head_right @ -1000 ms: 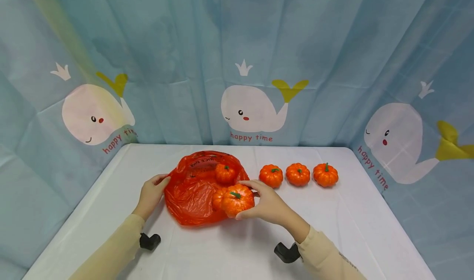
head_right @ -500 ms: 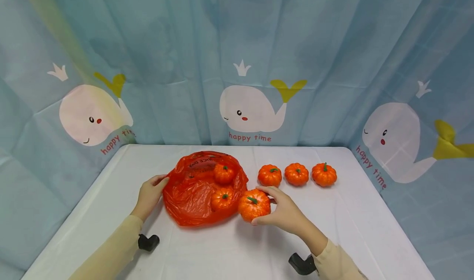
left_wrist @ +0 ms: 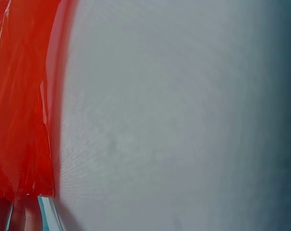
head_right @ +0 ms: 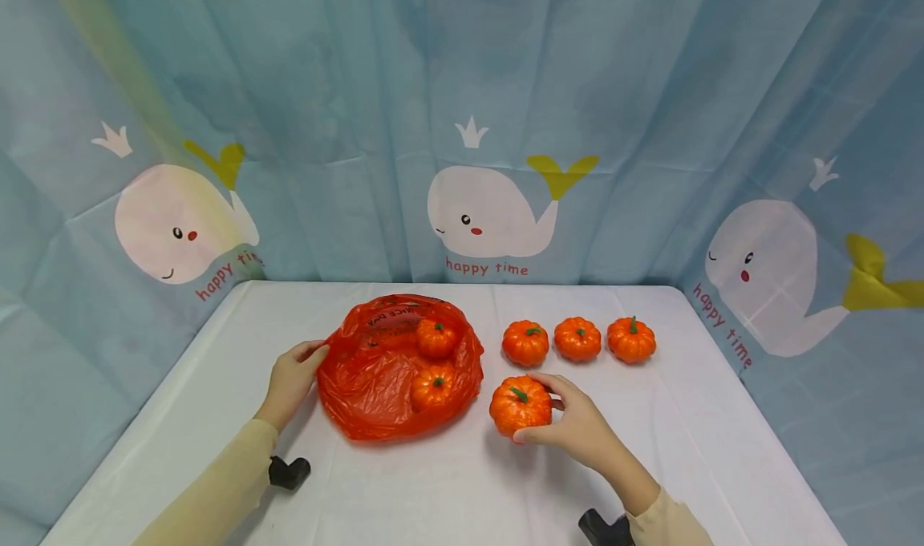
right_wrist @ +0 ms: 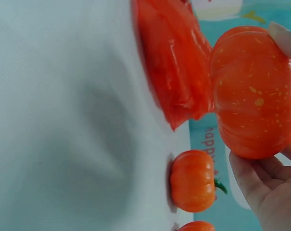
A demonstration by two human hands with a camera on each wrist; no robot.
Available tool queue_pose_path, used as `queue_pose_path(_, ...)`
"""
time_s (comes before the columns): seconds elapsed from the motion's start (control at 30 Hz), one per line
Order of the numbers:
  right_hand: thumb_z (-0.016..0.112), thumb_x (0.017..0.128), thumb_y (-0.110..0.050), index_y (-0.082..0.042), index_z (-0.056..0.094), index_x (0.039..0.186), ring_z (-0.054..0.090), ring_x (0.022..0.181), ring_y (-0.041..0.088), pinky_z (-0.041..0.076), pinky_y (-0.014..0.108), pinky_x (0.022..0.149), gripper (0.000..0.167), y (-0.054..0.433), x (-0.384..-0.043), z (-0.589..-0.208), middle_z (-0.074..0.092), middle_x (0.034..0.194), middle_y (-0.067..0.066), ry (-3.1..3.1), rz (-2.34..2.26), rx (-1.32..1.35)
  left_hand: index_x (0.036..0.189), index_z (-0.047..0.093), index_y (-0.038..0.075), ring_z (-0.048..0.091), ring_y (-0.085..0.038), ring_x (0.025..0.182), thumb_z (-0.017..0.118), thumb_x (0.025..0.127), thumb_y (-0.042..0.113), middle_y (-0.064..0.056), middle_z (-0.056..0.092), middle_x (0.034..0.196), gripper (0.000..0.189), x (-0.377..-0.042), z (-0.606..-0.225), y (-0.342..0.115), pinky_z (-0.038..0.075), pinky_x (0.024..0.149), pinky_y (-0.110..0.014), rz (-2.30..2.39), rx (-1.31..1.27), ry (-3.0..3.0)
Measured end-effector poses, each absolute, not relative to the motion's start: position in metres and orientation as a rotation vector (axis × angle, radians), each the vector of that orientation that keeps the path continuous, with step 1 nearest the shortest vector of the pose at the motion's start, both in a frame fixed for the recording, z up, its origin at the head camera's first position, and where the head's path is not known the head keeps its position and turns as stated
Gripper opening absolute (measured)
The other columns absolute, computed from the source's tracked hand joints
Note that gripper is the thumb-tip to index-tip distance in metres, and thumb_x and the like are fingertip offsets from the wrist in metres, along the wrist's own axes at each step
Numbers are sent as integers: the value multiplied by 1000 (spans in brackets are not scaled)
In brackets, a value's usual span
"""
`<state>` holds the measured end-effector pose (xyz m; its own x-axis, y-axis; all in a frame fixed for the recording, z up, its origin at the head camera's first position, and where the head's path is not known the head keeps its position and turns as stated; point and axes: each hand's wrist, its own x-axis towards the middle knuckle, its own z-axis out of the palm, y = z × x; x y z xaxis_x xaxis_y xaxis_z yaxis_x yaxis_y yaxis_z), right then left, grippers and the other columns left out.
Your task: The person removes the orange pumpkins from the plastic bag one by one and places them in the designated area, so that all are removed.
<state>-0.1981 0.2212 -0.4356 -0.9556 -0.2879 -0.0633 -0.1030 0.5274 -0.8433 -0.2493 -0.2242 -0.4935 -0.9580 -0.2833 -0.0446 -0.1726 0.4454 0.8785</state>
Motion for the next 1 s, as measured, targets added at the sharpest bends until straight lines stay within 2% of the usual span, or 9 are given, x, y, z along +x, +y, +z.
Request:
queue_pose_path(0.5, 86, 75, -30, -9, 46, 147, 52, 128, 39, 52, 48, 100, 84, 229, -202, -447, 46, 150, 17, 2528, -1412, -180, 130, 62, 4, 53, -34, 130, 51, 103, 34, -20, 62, 133, 42, -249, -494, -224, 42, 111, -49, -1528, 408, -2566)
queue_pose_path(0.7, 85, 76, -33, -11, 47, 146, 52, 128, 38, 50, 50, 103, 83, 232, -208, -452, 47, 149, 17, 2543, -1387, -114, 132, 61, 4, 50, -34, 132, 50, 103, 34, -20, 60, 136, 43, -248, -491, -223, 41, 113, -50, -1543, 407, -2573)
queue_pose_path(1.0, 86, 76, -29, -9, 48, 145, 57, 122, 37, 53, 49, 98, 81, 235, -215, -467, 49, 148, 20, 2548, -1380, -64, 131, 61, 4, 52, -34, 131, 51, 103, 34, -21, 61, 135, 43, -247, -490, -223, 42, 111, -49, -1540, 410, -2562)
